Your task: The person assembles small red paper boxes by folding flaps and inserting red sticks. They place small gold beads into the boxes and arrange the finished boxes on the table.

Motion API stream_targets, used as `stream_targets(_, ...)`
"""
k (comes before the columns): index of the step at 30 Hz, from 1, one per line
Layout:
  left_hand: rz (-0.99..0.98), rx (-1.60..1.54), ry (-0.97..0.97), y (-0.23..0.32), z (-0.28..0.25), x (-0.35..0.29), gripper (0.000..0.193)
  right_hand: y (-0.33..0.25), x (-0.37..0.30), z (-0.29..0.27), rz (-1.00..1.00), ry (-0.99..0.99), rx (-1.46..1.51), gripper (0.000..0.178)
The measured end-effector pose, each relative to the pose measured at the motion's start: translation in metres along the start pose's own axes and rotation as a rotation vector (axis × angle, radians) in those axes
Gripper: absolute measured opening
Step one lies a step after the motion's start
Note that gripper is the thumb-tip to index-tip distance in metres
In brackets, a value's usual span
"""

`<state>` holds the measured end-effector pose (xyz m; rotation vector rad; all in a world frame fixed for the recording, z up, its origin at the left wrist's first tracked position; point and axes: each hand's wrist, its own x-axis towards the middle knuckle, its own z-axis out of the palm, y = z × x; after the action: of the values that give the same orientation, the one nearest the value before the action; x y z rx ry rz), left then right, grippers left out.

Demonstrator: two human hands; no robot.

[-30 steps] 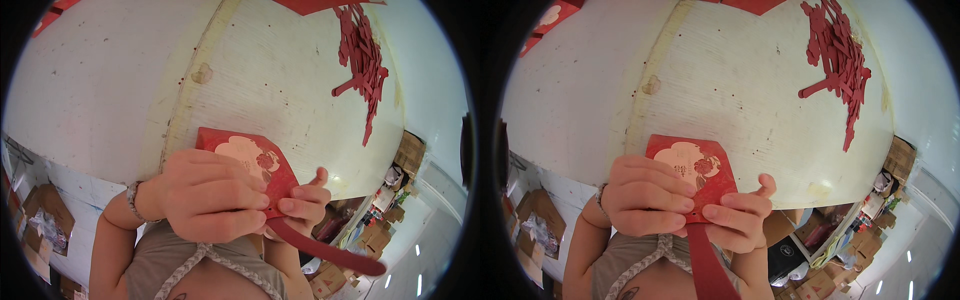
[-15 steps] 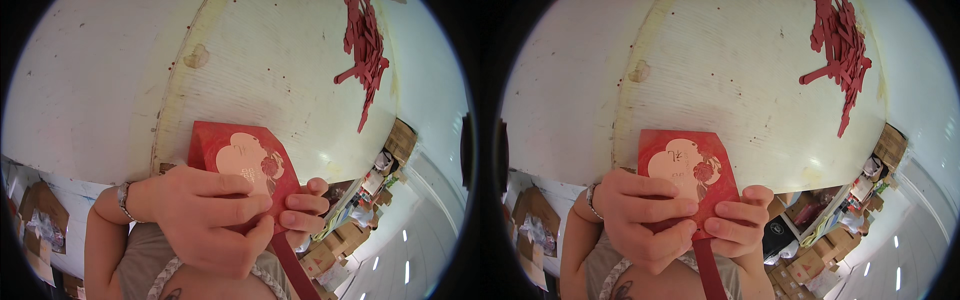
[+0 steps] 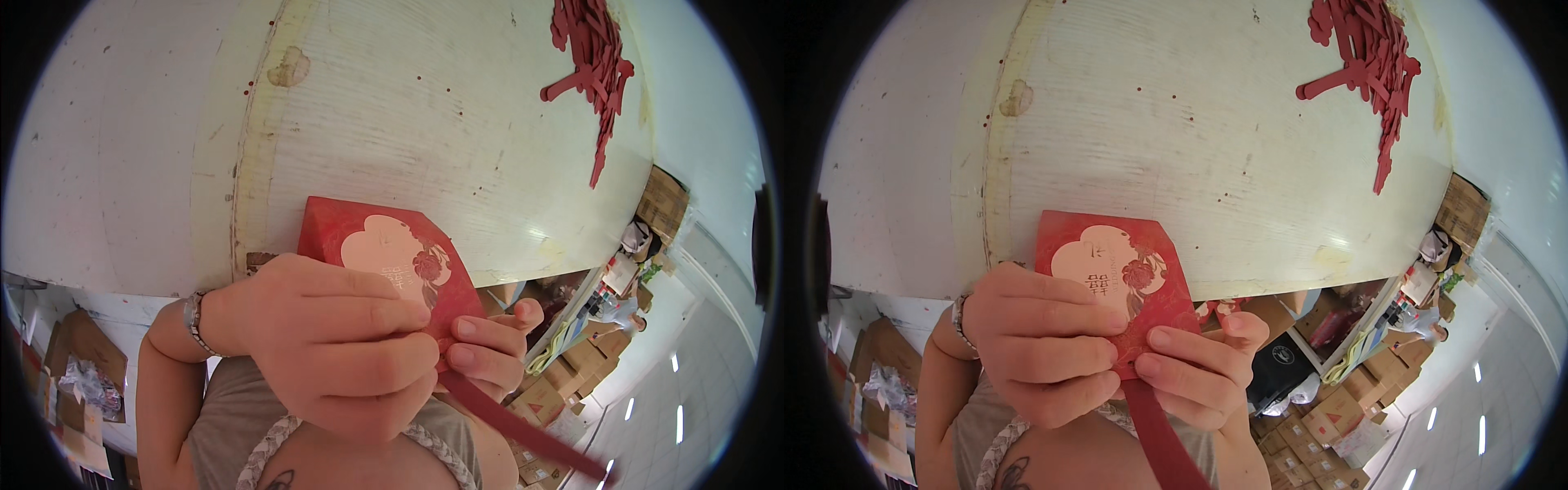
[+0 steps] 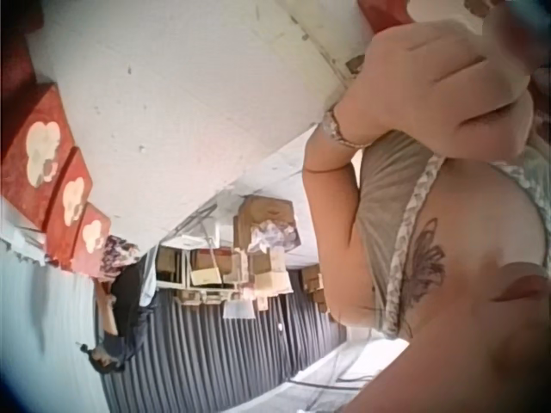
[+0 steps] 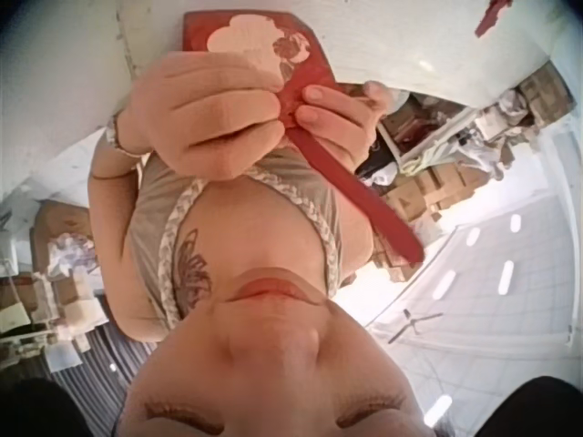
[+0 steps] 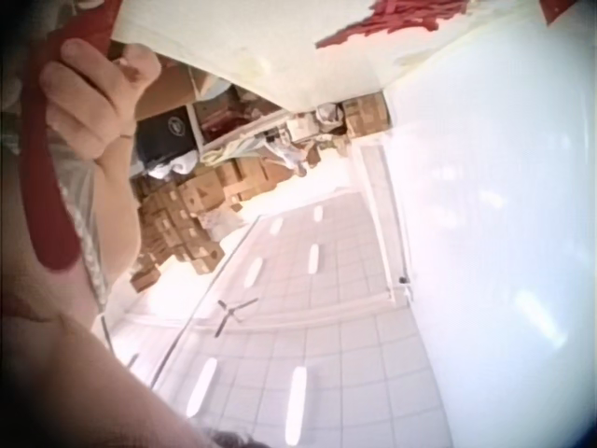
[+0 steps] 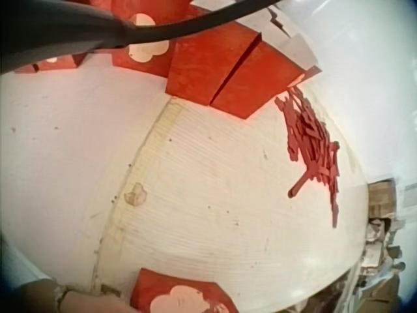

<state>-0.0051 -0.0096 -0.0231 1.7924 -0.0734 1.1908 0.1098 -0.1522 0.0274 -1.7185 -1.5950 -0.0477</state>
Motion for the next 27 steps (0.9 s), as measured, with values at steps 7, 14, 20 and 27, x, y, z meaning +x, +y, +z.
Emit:
stream_targets(7,0.002,0.06,-0.035,0.0,0.001,-0.003,0.015,-0.007,0.01,-0.011,0.109,-0.114,0.018,0.014)
stream_targets(14,-0.034,0.005,-0.047,0.001,0.001,-0.003,0.023,-0.003,-0.004,-0.006,0.082,-0.046,0.11,0.019)
stream_targets(20,-0.11,-0.193,0.01,-0.004,0.007,0.001,0.024,0.013,-0.007,-0.003,0.314,0.193,0.775,0.012)
stream_targets(27,-0.138,-0.067,-0.08,0.007,0.002,-0.004,0.025,0.039,-0.004,-0.015,0.025,0.155,0.16,0.02)
